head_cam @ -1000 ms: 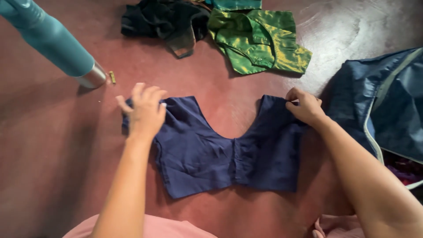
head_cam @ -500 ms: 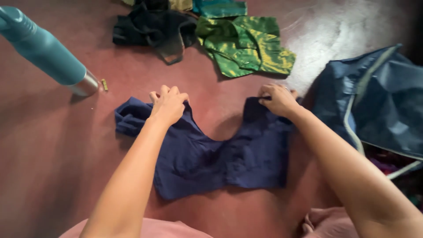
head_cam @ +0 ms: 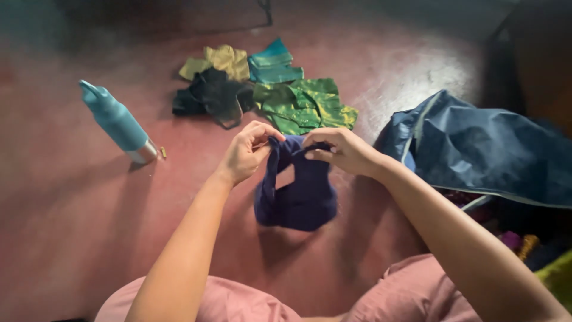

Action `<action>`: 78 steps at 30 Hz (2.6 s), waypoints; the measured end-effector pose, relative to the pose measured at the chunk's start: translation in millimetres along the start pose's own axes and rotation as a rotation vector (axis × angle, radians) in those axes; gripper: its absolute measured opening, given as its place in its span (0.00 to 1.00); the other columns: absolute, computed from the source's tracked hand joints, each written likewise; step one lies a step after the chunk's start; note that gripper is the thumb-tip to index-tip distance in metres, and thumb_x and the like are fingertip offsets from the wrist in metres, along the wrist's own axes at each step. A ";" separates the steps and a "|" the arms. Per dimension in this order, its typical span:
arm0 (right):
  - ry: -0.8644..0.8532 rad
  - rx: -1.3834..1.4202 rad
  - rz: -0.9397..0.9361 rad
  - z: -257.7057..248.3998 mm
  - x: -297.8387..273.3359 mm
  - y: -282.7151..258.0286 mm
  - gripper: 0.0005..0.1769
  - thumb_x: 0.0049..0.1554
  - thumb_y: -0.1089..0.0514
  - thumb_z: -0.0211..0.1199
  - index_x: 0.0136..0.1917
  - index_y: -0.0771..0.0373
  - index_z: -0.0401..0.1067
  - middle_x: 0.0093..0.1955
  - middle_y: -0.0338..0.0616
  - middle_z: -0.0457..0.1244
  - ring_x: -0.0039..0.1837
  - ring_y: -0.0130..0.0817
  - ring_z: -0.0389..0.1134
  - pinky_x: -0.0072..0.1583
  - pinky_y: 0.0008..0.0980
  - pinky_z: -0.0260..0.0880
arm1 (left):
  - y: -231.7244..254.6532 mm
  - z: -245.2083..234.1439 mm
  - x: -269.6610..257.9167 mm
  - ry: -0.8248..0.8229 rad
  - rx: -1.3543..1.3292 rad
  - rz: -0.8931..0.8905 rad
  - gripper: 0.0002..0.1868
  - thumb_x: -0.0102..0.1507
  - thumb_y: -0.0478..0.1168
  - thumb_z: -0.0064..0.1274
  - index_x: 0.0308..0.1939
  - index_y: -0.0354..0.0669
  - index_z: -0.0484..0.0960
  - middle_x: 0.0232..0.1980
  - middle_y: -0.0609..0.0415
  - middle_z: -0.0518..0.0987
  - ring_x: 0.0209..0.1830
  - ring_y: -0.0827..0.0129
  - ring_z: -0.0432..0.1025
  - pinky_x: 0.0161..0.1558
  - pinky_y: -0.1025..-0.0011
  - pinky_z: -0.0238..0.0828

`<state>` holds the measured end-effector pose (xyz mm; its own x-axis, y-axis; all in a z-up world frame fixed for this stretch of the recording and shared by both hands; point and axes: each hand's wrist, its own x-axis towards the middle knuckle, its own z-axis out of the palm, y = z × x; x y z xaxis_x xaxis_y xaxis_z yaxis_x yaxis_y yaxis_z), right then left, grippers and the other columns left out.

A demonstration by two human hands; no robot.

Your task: Folding and organizing various sari blouses on the floor.

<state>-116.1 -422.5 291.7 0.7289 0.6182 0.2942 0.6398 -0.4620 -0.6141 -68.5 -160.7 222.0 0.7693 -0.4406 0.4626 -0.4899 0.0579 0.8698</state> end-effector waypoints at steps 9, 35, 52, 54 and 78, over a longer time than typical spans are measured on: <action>0.297 -0.070 -0.129 -12.7 -23.3 -76.6 0.11 0.60 0.59 0.66 0.54 0.66 0.71 0.47 0.44 0.67 0.50 0.29 0.67 0.54 0.32 0.68 | 101.2 41.5 0.7 -0.101 -0.289 0.053 0.09 0.68 0.32 0.57 0.52 0.40 0.76 0.48 0.59 0.80 0.49 0.79 0.75 0.52 0.77 0.74; 0.218 0.077 -0.093 37.4 -77.2 -62.5 0.13 0.60 0.57 0.66 0.53 0.68 0.68 0.42 0.49 0.62 0.46 0.28 0.60 0.49 0.35 0.68 | 160.0 -5.1 -31.0 -0.061 -0.250 -0.084 0.09 0.72 0.38 0.47 0.52 0.39 0.79 0.45 0.61 0.82 0.44 0.80 0.76 0.50 0.77 0.75; -0.002 0.280 0.147 59.6 -118.1 -22.0 0.10 0.63 0.57 0.60 0.52 0.66 0.74 0.38 0.36 0.67 0.42 0.24 0.62 0.48 0.31 0.66 | 114.5 -12.7 -26.1 0.151 -0.371 -0.089 0.08 0.74 0.33 0.38 0.47 0.43 0.75 0.36 0.65 0.69 0.35 0.83 0.62 0.39 0.83 0.58; -0.131 0.370 0.183 54.6 -121.5 -22.8 0.11 0.64 0.55 0.61 0.48 0.67 0.72 0.36 0.33 0.66 0.42 0.23 0.64 0.48 0.29 0.68 | 118.7 -9.7 -26.6 0.179 -0.130 -0.040 0.08 0.75 0.36 0.38 0.47 0.45 0.74 0.35 0.67 0.61 0.33 0.84 0.52 0.35 0.83 0.48; -0.230 0.836 0.221 89.6 -87.1 61.9 0.18 0.63 0.55 0.65 0.60 0.70 0.81 0.55 0.43 0.71 0.56 0.26 0.69 0.63 0.31 0.68 | 141.1 13.8 -17.0 -0.024 -0.144 -0.106 0.11 0.76 0.44 0.35 0.43 0.45 0.70 0.36 0.64 0.66 0.37 0.82 0.61 0.40 0.81 0.57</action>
<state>-161.9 -448.0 162.5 0.6899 0.7238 0.0072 0.0383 -0.0265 -0.9989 -156.3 -157.4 334.4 0.8028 -0.4721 0.3642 -0.3412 0.1371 0.9299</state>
